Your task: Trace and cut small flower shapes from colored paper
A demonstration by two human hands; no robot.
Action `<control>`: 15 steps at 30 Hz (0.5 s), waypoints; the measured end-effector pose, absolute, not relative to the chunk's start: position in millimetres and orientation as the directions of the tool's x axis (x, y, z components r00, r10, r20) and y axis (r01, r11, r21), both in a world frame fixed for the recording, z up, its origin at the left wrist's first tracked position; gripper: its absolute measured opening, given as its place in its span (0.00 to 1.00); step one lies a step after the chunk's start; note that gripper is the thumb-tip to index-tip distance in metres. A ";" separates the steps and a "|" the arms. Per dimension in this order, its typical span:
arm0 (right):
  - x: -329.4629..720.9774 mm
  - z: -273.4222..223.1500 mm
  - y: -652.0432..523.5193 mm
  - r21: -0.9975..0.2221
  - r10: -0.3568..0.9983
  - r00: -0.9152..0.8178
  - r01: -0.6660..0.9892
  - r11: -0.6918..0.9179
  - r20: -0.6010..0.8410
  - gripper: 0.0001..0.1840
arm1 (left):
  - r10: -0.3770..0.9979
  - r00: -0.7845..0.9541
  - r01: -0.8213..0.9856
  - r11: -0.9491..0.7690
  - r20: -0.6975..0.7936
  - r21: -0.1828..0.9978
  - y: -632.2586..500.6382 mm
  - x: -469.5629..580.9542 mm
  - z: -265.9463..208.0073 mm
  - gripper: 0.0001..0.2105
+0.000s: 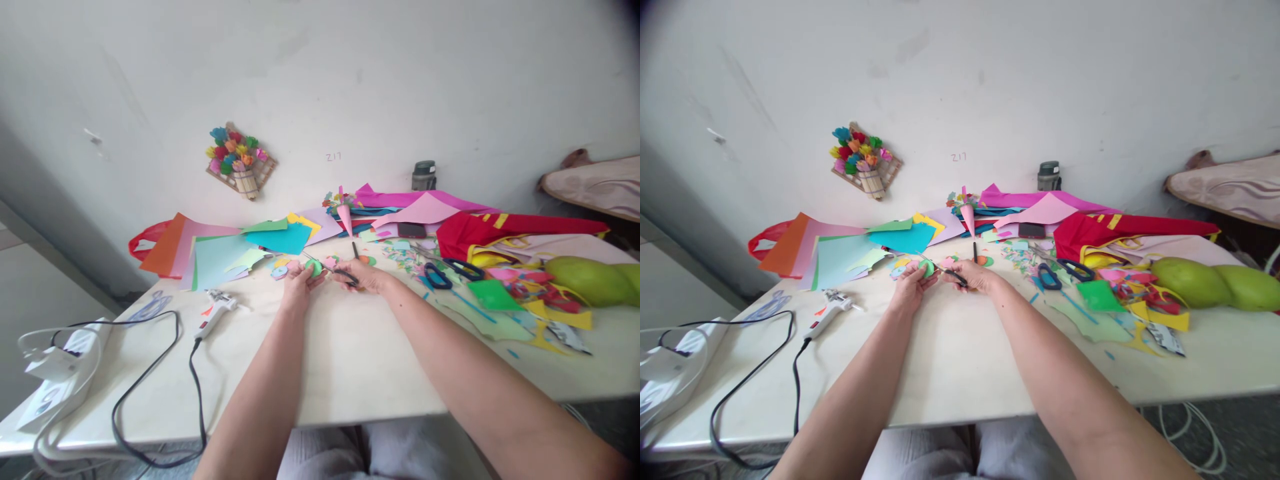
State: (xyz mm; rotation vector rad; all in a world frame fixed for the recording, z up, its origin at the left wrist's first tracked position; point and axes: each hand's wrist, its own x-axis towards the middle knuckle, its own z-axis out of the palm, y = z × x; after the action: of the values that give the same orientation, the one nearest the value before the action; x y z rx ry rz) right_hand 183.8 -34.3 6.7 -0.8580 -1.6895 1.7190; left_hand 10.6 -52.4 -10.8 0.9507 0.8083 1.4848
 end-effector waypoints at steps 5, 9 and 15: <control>183.9 7.2 -34.8 -0.998 0.775 -0.629 0.041 -0.044 -0.060 0.14 | 0.992 -0.034 -0.425 -0.124 0.121 0.897 -51.5 10.6 -11.4 0.12; 184.1 7.0 -35.3 -0.999 0.779 -0.626 0.035 -0.032 -0.047 0.14 | 0.992 -0.036 -0.435 -0.127 0.123 0.892 -52.3 11.6 -10.8 0.12; 183.3 6.8 -34.6 -0.999 0.777 -0.627 0.023 -0.047 -0.051 0.13 | 0.992 -0.036 -0.448 -0.124 0.121 0.886 -52.6 11.7 -10.4 0.12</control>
State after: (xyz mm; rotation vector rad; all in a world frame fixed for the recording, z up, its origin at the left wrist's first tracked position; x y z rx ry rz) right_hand 183.3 -34.6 6.8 -0.8523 -1.6702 1.7319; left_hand 11.7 -52.6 -10.4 0.9395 0.7998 1.4897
